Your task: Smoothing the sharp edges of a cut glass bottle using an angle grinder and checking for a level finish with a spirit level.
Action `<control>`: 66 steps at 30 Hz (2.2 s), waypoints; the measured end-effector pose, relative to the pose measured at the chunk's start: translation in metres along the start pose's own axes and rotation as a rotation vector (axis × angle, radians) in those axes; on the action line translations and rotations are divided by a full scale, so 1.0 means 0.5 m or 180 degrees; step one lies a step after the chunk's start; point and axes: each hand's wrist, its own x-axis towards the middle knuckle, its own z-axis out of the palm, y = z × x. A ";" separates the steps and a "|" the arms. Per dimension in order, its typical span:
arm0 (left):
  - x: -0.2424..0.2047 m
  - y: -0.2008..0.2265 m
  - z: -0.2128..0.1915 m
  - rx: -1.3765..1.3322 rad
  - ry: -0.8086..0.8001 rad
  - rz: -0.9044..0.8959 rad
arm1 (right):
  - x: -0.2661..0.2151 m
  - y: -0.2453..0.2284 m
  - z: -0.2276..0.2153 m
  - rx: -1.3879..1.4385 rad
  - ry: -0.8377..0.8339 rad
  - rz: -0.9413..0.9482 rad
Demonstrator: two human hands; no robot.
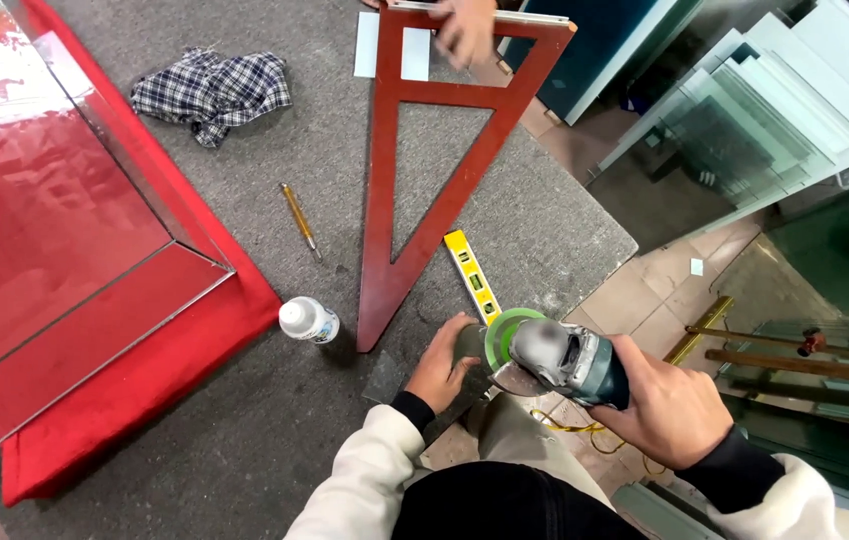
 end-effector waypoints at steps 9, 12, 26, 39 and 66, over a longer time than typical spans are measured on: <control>0.003 0.015 -0.003 -0.0093 0.0020 0.0155 | 0.007 -0.011 -0.003 -0.0075 -0.0099 -0.0073; 0.003 0.023 -0.006 -0.0113 0.0025 0.0173 | 0.004 -0.005 0.000 -0.0107 -0.0071 -0.0125; 0.000 0.026 -0.011 -0.0125 -0.0015 0.0160 | -0.002 -0.019 -0.004 -0.0036 -0.0104 -0.0132; -0.005 0.023 -0.012 -0.0092 -0.0022 0.0063 | -0.012 -0.003 0.009 -0.0013 0.0106 -0.0207; -0.010 0.020 -0.015 -0.0036 0.0013 0.0043 | -0.001 -0.003 0.012 0.0120 -0.0121 -0.0203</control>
